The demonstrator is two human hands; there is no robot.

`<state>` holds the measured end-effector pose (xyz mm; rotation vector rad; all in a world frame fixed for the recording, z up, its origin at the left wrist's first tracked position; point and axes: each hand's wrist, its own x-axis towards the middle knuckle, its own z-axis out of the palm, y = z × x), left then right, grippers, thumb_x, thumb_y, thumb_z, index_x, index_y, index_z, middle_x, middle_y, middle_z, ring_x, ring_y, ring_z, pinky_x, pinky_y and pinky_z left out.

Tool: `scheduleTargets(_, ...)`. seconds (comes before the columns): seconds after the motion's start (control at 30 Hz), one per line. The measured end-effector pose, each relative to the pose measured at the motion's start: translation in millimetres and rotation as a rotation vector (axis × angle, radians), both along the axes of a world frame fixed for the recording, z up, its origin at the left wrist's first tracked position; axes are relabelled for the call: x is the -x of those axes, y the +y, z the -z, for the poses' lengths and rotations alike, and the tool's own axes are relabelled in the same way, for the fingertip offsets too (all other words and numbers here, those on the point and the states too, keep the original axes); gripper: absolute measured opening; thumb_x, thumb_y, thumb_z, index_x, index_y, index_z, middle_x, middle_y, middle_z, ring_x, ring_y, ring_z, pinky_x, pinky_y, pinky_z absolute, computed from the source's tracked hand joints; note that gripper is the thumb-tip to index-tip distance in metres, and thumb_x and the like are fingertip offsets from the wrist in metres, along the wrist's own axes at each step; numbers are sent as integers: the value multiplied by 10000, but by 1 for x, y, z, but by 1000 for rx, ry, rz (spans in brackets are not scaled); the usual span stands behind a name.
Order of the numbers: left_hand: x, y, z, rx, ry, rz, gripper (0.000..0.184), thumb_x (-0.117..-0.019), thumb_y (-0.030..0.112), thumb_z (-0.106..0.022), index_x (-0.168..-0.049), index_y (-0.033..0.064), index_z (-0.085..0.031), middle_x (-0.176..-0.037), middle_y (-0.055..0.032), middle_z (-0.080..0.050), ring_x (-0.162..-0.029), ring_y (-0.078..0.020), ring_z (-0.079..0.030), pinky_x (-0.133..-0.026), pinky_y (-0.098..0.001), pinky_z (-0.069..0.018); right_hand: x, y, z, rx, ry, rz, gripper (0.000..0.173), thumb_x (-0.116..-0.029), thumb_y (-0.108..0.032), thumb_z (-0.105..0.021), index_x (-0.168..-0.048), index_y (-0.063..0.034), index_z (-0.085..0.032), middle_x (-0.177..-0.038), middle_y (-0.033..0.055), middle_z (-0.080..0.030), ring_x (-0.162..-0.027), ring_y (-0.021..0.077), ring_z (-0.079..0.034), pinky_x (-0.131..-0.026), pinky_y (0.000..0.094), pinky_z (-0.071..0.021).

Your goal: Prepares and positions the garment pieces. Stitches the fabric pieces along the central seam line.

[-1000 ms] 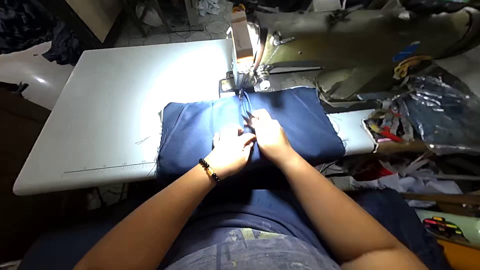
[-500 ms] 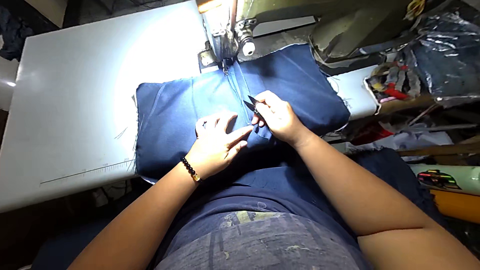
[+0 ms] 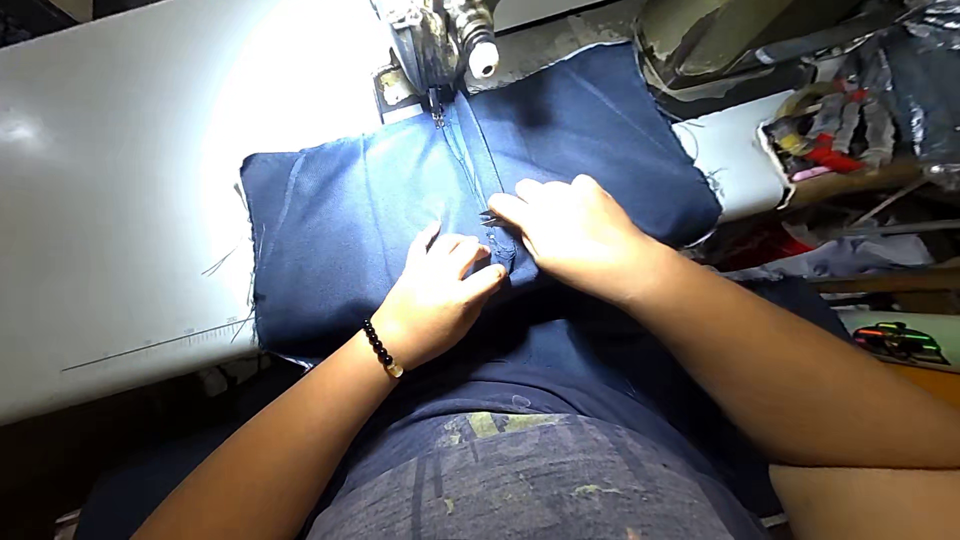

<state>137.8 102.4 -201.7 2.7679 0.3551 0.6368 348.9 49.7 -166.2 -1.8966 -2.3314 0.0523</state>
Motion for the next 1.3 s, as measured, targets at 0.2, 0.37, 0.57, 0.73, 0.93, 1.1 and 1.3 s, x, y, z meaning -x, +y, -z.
scheduleTargets(0.2,0,1,8,27,-110,23,171,-957,95,-612,-1008,98,-774,-1055,-149,-710,-1031,-308,-682,-1078,-612,-423,-2,-12,2,-99,-45,-2,255,-1052,-273,-485,-1064,-108,-680,-781,122,-584,-751,346,-628,-614,477,-406)
scheduleTargets(0.37,1,2,13,26,-153,30,166,-957,95,-611,-989,96,-773,-1058,-155,-716,-1041,-293,-691,-1102,-613,-409,2,-11,-2,-126,-89,-21,251,-1057,-205,-462,-970,-87,-666,-755,117,-585,-729,323,-614,-640,468,-400)
scheduleTargets(0.57,1,2,16,-31,-203,4,189,-956,116,-597,-989,96,-783,-1072,-149,-737,-1056,-291,-689,-1015,-468,-498,8,-8,0,-152,-120,-54,215,-1028,-150,-492,-931,-86,-673,-723,109,-582,-700,310,-606,-627,445,-390)
scheduleTargets(0.73,1,2,16,-24,-218,-1,191,-944,116,-604,-996,89,-786,-1062,-165,-738,-1041,-294,-698,-947,-426,-541,8,-7,1,-153,-145,-71,235,-1046,-169,-485,-948,-82,-680,-720,108,-580,-695,310,-603,-631,449,-390)
scheduleTargets(0.93,0,2,16,-20,-225,4,199,-957,123,-597,-1003,98,-789,-1058,-148,-740,-1047,-283,-695,-949,-425,-540,7,-5,1,-160,-133,-88,242,-1043,-164,-485,-936,-85,-686,-714,109,-582,-691,317,-605,-616,451,-395)
scheduleTargets(1.1,0,3,15,-9,-221,3,197,-960,122,-596,-995,95,-788,-1049,-138,-740,-1044,-274,-695,-945,-416,-543,7,-6,1,-156,-148,-98,206,-1023,-122,-508,-956,-87,-700,-719,109,-587,-684,314,-604,-607,451,-397)
scheduleTargets(1.3,1,4,13,17,-196,13,201,-957,111,-592,-993,82,-788,-1066,-142,-733,-1059,-267,-686,-961,-407,-538,8,-7,6,-196,-141,-95,156,-973,-61,-550,-906,-72,-691,-695,118,-594,-666,310,-616,-595,438,-404)
